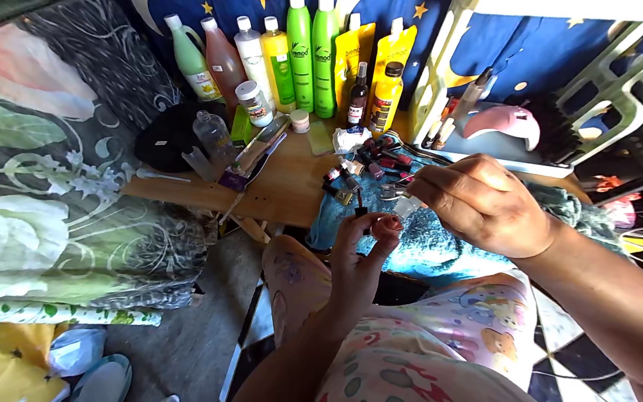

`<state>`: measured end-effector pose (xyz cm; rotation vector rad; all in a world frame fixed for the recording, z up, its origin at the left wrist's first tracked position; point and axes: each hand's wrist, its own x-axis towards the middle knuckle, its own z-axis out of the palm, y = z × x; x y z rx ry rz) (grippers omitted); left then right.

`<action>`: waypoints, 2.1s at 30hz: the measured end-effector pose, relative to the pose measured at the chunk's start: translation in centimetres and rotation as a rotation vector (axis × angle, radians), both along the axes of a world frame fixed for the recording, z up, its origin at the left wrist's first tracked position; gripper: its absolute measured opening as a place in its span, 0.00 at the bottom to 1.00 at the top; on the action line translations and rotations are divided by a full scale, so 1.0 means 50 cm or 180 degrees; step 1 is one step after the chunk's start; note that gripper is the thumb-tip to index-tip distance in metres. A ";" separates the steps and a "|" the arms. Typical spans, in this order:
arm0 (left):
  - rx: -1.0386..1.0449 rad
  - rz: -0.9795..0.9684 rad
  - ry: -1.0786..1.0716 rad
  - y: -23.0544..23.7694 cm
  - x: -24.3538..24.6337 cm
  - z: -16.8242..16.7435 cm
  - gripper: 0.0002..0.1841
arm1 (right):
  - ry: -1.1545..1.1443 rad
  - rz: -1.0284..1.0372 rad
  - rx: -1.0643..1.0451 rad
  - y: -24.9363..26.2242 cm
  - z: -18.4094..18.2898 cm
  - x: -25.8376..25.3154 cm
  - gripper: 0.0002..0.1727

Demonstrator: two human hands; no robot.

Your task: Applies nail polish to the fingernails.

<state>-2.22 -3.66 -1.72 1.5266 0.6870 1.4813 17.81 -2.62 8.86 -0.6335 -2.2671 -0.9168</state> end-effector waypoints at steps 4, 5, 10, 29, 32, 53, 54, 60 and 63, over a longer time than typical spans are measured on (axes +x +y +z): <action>-0.0021 -0.0014 0.0003 -0.001 0.001 -0.001 0.15 | -0.0007 -0.0021 -0.0005 -0.002 -0.001 -0.001 0.10; -0.0025 -0.0017 0.0003 -0.001 0.001 -0.001 0.15 | -0.0004 -0.0018 -0.0008 -0.002 -0.001 -0.001 0.10; -0.0026 0.0001 0.0017 -0.002 0.002 -0.002 0.16 | -0.0003 0.0000 0.0001 -0.001 -0.002 0.000 0.10; -0.0018 -0.0061 0.0036 -0.001 0.006 -0.004 0.15 | 0.0108 0.0014 -0.0056 0.001 -0.014 0.005 0.10; -0.0047 -0.0073 0.0035 -0.002 0.005 -0.003 0.15 | 0.0172 -0.0090 -0.0156 0.002 -0.019 0.004 0.11; -0.0491 -0.0425 -0.0572 -0.001 0.015 -0.055 0.18 | 0.4186 0.0731 -0.3947 -0.090 -0.213 -0.084 0.30; -0.0462 -0.0414 -0.0546 0.001 0.018 -0.057 0.18 | 0.3867 0.0573 -0.3558 -0.091 -0.210 -0.077 0.30; -0.0663 -0.0583 -0.0273 -0.009 0.039 -0.065 0.17 | 0.1890 -0.0686 -0.1779 -0.100 -0.201 -0.086 0.14; -0.0921 -0.0603 -0.0324 -0.012 0.046 -0.068 0.15 | 0.1557 -0.0799 -0.1434 -0.103 -0.217 -0.084 0.11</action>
